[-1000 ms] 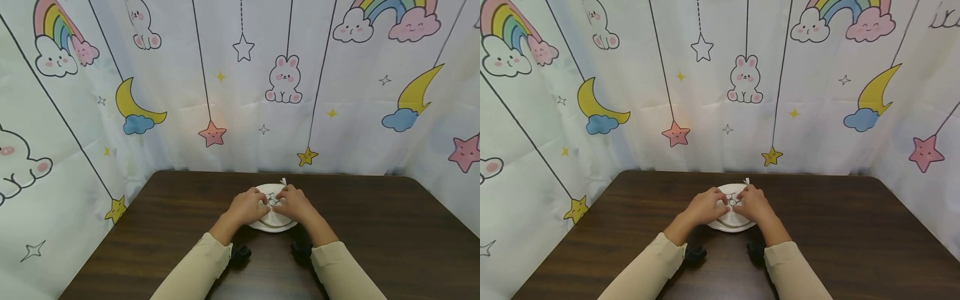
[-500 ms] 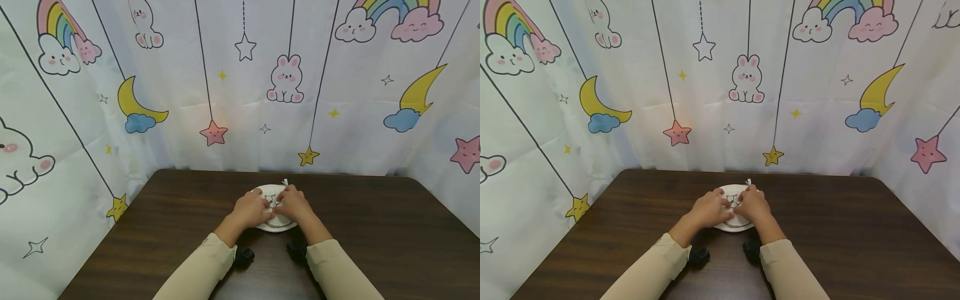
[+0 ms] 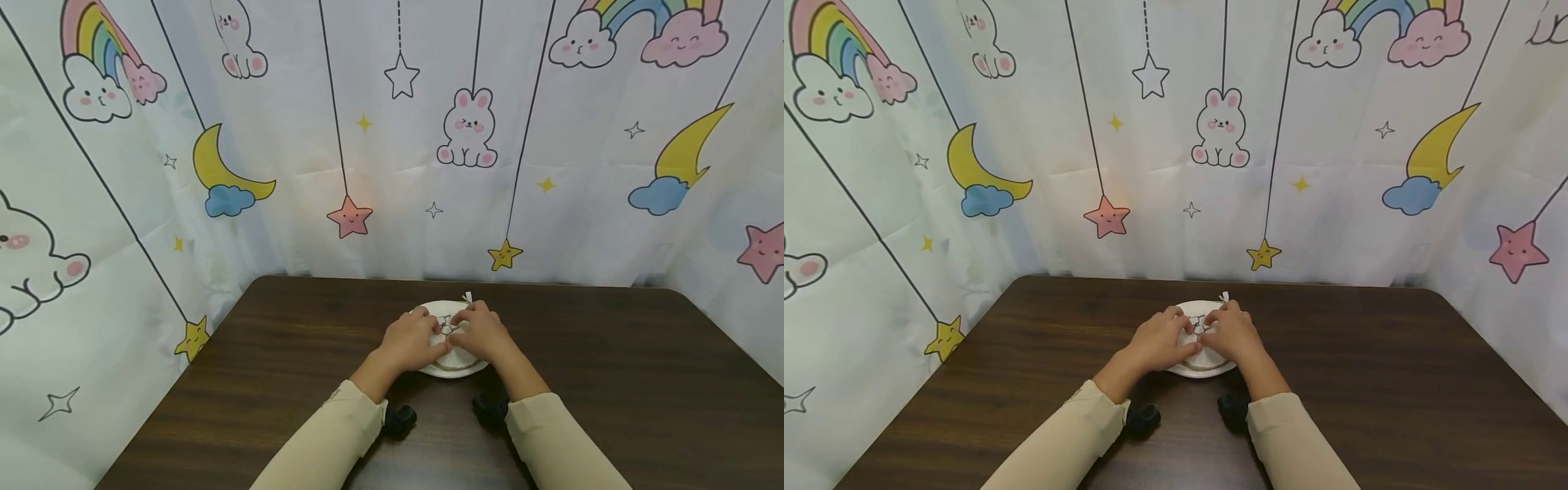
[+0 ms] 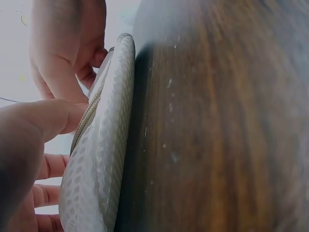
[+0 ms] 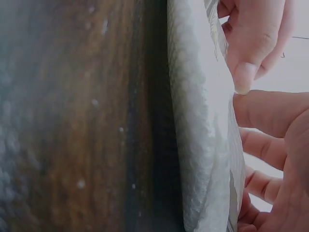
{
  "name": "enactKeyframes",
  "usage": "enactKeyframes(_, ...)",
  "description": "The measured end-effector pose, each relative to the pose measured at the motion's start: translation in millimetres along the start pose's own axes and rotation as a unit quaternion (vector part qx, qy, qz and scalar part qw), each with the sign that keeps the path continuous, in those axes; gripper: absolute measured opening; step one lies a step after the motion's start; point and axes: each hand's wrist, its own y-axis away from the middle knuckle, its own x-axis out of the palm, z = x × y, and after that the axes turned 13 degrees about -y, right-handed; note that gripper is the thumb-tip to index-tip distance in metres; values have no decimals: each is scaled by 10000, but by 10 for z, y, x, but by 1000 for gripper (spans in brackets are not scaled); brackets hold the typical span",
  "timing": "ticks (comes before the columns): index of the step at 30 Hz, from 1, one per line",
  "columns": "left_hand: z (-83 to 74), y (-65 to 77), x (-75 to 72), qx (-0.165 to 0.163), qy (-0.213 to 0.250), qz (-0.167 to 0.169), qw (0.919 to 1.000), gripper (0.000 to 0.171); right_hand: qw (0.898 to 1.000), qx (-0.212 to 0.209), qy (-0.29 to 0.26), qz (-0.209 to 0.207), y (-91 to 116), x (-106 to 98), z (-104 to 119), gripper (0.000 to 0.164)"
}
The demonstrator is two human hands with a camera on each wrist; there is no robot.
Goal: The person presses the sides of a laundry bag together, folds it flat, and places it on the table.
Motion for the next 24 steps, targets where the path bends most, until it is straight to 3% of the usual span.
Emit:
enactKeyframes(9, -15, 17, -33, -96, -3, -40, 9999, 27, 9996, -276, 64, 94, 16, -43, 22, 25)
enactKeyframes(17, -18, 10, -45, -590, 227, -124, 9979, 29, 9975, -422, -484, 287, -9, -215, -32, 40)
enactKeyframes(24, 5, 8, -71, -495, 555, -74, 9972, 26, 9940, -505, -485, 843, 2, -291, -45, 58)
